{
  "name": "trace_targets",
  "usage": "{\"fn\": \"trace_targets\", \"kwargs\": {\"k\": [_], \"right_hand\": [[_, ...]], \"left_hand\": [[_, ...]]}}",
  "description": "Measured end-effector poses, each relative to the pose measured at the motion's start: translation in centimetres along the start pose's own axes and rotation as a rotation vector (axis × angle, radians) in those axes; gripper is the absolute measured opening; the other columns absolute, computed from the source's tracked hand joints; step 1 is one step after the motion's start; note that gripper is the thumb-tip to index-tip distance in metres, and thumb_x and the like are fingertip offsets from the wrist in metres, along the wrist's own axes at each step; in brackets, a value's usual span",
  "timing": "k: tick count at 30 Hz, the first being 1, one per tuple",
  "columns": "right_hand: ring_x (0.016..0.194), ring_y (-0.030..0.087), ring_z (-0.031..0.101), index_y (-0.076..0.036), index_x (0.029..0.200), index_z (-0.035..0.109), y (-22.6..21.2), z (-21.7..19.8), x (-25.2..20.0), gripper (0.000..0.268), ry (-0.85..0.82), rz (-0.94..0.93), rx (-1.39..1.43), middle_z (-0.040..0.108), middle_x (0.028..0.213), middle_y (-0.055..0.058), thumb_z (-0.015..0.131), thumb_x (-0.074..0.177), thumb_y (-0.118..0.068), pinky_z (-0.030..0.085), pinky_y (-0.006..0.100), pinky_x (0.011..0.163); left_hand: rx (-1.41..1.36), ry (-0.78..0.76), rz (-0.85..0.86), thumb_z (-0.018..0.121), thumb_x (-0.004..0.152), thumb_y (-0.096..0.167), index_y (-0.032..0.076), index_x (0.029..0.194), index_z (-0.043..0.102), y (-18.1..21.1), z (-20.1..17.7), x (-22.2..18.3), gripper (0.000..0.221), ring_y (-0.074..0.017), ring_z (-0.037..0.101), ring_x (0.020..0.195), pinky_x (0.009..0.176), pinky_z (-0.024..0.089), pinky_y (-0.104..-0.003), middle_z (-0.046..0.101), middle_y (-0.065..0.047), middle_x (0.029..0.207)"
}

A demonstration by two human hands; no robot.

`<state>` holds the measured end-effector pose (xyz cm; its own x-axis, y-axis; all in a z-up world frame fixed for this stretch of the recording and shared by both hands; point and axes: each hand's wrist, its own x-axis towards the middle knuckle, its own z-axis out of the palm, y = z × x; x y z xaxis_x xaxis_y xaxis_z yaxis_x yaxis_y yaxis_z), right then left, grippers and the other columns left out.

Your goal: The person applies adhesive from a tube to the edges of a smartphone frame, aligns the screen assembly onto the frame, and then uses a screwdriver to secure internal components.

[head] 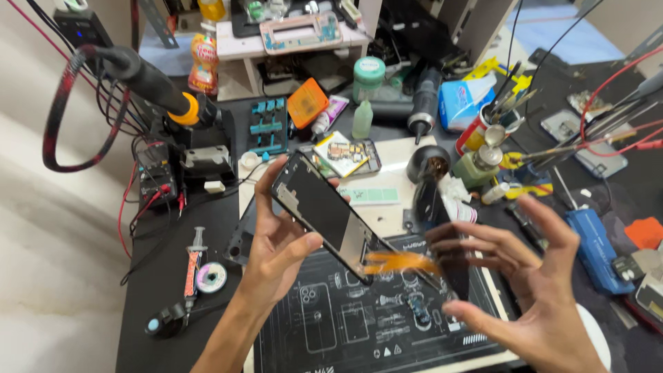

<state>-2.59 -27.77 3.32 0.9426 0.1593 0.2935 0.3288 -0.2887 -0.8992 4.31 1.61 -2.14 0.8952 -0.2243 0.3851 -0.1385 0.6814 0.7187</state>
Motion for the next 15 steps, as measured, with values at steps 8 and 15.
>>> {"fn": "trace_targets", "kwargs": {"k": [8, 15], "right_hand": [[0.124, 0.032, 0.065, -0.011, 0.156, 0.002, -0.2, 0.5, 0.2, 0.122, 0.019, -0.041, -0.002, 0.055, 0.142, 0.027, 0.086, 0.069, -0.005, 0.053, 0.047, 0.105], [0.126, 0.032, 0.064, -0.01, 0.156, 0.001, 1.1, 0.7, -0.2, 0.124, -0.026, -0.014, -0.087, 0.056, 0.143, 0.028, 0.089, 0.069, -0.012, 0.053, 0.047, 0.103]], "left_hand": [[-0.047, -0.001, -0.014, 0.07, 0.086, -0.004, 0.025, 0.161, 0.016, 0.2, 0.2, -0.2, 0.097, -0.0364, 0.055, 0.138, 0.119, 0.047, -0.055, 0.05, -0.023, 0.15], [-0.055, 0.017, -0.009, 0.07, 0.086, -0.004, 0.025, 0.161, 0.016, 0.3, 0.1, -0.1, 0.097, -0.0369, 0.056, 0.137, 0.119, 0.047, -0.056, 0.05, -0.024, 0.15]]}}
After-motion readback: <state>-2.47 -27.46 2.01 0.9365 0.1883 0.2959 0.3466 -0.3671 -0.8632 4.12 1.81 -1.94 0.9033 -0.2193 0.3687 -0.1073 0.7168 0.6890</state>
